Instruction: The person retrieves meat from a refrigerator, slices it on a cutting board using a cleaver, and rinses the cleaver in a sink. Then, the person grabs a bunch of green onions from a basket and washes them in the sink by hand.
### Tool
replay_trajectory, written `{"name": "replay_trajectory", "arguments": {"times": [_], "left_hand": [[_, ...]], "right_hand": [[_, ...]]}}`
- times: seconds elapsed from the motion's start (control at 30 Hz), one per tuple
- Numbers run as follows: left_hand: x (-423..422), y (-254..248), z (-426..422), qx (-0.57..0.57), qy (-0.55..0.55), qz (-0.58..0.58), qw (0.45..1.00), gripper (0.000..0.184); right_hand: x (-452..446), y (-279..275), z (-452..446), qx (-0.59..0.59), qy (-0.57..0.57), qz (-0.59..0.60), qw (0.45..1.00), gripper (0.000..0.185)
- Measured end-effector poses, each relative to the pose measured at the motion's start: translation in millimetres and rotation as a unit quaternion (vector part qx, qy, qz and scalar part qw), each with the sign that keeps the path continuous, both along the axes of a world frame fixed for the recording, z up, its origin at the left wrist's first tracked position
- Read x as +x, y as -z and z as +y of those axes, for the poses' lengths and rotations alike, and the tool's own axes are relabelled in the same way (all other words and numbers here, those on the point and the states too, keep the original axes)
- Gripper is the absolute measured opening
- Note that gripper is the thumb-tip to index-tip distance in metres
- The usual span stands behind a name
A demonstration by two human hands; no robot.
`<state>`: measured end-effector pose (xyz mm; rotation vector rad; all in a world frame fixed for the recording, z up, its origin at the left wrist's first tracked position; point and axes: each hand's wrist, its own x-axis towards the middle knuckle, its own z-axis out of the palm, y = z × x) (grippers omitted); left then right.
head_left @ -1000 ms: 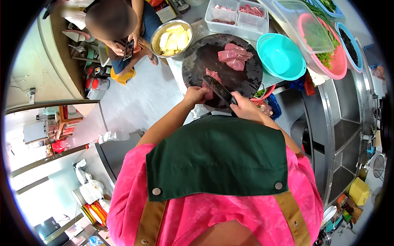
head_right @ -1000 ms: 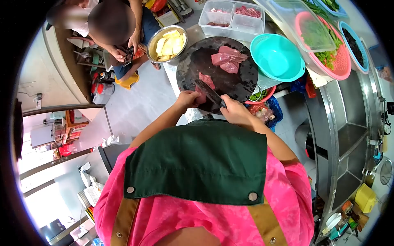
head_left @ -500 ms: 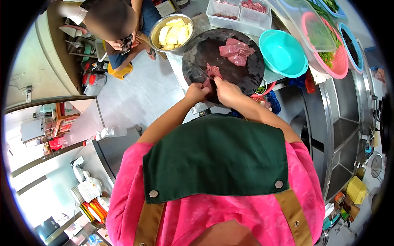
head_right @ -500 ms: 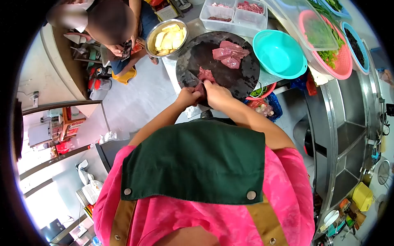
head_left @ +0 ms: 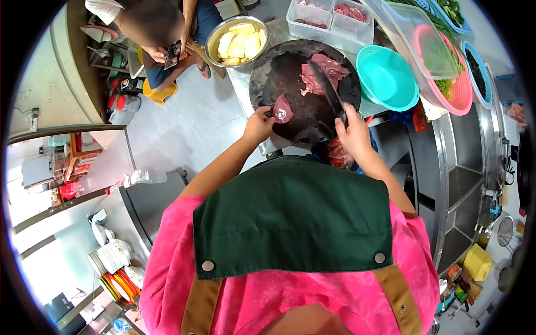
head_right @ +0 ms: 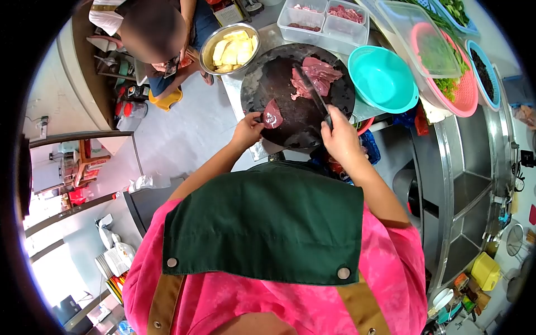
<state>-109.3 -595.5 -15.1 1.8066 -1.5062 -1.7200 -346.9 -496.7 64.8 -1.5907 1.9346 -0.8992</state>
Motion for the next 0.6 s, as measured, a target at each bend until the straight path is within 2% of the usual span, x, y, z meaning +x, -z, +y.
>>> {"name": "replay_trajectory", "arguments": {"times": [0.03,0.07,0.1,0.13,0.2,0.23,0.33,0.43,0.6], "left_hand": [[3.3,0.0,1.2,-0.141,0.046,-0.039,0.988,0.023],[6.3,-0.2,2.2,-0.28,0.091,-0.077,0.953,0.026],[7.7,-0.8,2.0,-0.412,0.134,-0.113,0.894,0.031],[6.4,-2.3,-2.9,-0.415,0.132,-0.113,0.893,0.031],[3.1,-4.7,-10.5,-0.543,0.3,-0.107,0.777,0.03],[2.0,0.0,-10.9,-0.53,0.329,-0.115,0.773,0.031],[0.8,9.4,-10.8,-0.527,0.31,-0.084,0.787,0.032],[-2.1,9.2,-4.8,-0.521,0.3,-0.079,0.795,0.03],[-4.9,14.9,-1.0,-0.538,0.269,-0.053,0.797,0.027]], "right_hand": [[0.9,2.7,3.3,-0.03,-0.023,0.003,0.999,0.036],[2.4,5.9,6.4,0.012,-0.039,-0.021,0.999,0.038],[6.2,5.8,9.3,0.028,-0.06,-0.029,0.997,0.039],[11.2,4.1,9.1,0.041,-0.08,-0.036,0.995,0.039],[17.4,13.0,9.1,0.036,-0.141,-0.015,0.989,0.039],[21.2,15.8,9.4,0.043,-0.148,-0.014,0.988,0.039],[33.9,20.0,12.3,0.071,-0.148,0.028,0.986,0.037],[36.5,33.1,12.8,0.077,-0.142,0.001,0.987,0.035],[44.8,39.1,10.5,0.029,-0.16,0.034,0.986,0.039]]}}
